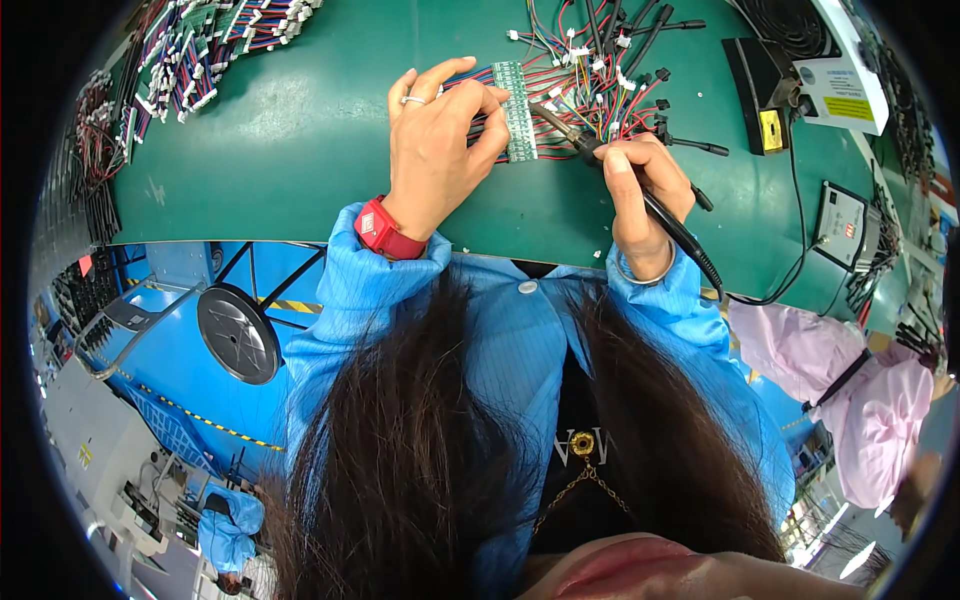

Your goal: Soldering multiple black wires onto a green printed circuit board at an electronics assembly station.

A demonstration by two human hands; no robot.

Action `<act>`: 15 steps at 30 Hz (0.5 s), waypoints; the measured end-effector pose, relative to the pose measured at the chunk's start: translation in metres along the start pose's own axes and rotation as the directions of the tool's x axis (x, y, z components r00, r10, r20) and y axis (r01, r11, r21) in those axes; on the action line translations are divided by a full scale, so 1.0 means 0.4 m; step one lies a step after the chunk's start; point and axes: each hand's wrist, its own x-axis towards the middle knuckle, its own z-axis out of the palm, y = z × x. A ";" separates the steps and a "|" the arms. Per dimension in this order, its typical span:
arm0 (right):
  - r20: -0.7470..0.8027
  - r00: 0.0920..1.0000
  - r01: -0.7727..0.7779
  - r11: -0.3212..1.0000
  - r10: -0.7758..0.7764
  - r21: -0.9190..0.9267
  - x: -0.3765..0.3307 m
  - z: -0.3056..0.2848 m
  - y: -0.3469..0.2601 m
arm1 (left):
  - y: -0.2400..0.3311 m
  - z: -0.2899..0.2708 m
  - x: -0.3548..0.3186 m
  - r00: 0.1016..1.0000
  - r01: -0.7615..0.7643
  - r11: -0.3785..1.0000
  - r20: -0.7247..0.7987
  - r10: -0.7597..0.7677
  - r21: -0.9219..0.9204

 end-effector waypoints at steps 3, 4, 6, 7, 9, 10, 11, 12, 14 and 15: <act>0.000 1.000 -0.011 1.000 0.011 -0.011 0.001 0.001 0.001 | -0.003 0.002 -0.001 1.000 -0.008 1.000 0.000 0.008 0.014; 0.000 1.000 -0.012 1.000 0.012 -0.012 0.000 0.002 0.001 | -0.003 0.002 -0.002 1.000 -0.007 1.000 0.001 0.007 0.013; 0.000 1.000 -0.016 1.000 0.016 -0.018 0.001 0.003 0.002 | -0.002 0.002 -0.001 1.000 -0.022 0.999 0.004 0.021 0.047; -0.001 1.000 -0.018 1.000 0.018 -0.021 0.001 0.003 0.002 | -0.002 0.002 -0.001 1.000 -0.029 0.998 0.005 0.029 0.063; -0.001 1.000 -0.020 0.999 0.020 -0.025 0.001 0.004 0.002 | -0.001 0.002 0.000 0.999 -0.035 0.996 0.007 0.035 0.079; 0.002 1.000 -0.020 0.999 0.020 -0.025 0.002 0.005 0.001 | -0.001 0.001 0.000 0.999 -0.040 0.995 0.008 0.039 0.089; 0.004 1.000 -0.019 1.000 0.019 -0.025 0.003 0.006 -0.001 | -0.001 0.001 0.001 0.999 -0.045 0.994 0.008 0.044 0.099; 0.006 1.000 -0.018 1.000 0.018 -0.025 0.004 0.007 -0.002 | 0.000 0.000 0.003 0.999 -0.050 0.993 0.008 0.049 0.109; 0.008 1.000 -0.017 1.000 0.017 -0.025 0.005 0.007 -0.003 | -0.001 0.001 0.003 0.998 -0.055 0.991 0.008 0.054 0.118; 0.009 1.000 -0.015 1.000 0.015 -0.026 0.005 0.007 -0.002 | -0.001 0.003 0.002 0.998 -0.058 0.990 0.006 0.057 0.127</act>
